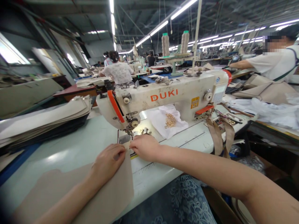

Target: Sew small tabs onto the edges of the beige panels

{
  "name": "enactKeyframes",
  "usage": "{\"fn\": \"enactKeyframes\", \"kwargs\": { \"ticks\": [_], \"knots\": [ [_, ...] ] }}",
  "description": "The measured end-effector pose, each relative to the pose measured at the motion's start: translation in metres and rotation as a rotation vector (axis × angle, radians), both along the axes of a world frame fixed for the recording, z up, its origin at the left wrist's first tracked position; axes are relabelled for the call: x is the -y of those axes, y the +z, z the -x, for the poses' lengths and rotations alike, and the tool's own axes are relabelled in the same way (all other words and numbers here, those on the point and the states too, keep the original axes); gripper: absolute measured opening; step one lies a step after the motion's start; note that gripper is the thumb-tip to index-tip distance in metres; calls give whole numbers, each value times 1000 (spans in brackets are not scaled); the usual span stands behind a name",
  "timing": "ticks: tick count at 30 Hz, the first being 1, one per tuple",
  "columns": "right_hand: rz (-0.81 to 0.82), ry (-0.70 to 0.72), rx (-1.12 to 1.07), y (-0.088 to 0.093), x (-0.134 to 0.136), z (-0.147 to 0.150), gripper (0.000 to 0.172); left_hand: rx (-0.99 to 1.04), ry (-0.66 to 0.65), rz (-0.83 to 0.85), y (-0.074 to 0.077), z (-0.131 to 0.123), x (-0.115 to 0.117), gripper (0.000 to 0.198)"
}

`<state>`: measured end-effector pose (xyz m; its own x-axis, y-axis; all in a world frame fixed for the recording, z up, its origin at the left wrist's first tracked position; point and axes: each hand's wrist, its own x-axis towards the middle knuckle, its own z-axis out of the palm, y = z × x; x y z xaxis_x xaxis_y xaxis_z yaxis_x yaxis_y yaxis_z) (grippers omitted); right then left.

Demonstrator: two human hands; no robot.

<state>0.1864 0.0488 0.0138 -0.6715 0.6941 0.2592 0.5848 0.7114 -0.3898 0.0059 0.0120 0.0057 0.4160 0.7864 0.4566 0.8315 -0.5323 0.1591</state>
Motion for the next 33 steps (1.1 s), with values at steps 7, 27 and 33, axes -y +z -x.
{"fn": "enactKeyframes", "kwargs": {
  "ticks": [7,27,33],
  "knots": [
    [-370,166,147,-17,-6,0,14,18,-24,-45,-4,3,-2,18],
    [-660,681,254,-4,15,-15,26,23,-49,-150,-10,4,-2,16],
    [-744,721,182,-6,9,-17,29,43,-39,-137,-10,3,-1,14]
  ]
}}
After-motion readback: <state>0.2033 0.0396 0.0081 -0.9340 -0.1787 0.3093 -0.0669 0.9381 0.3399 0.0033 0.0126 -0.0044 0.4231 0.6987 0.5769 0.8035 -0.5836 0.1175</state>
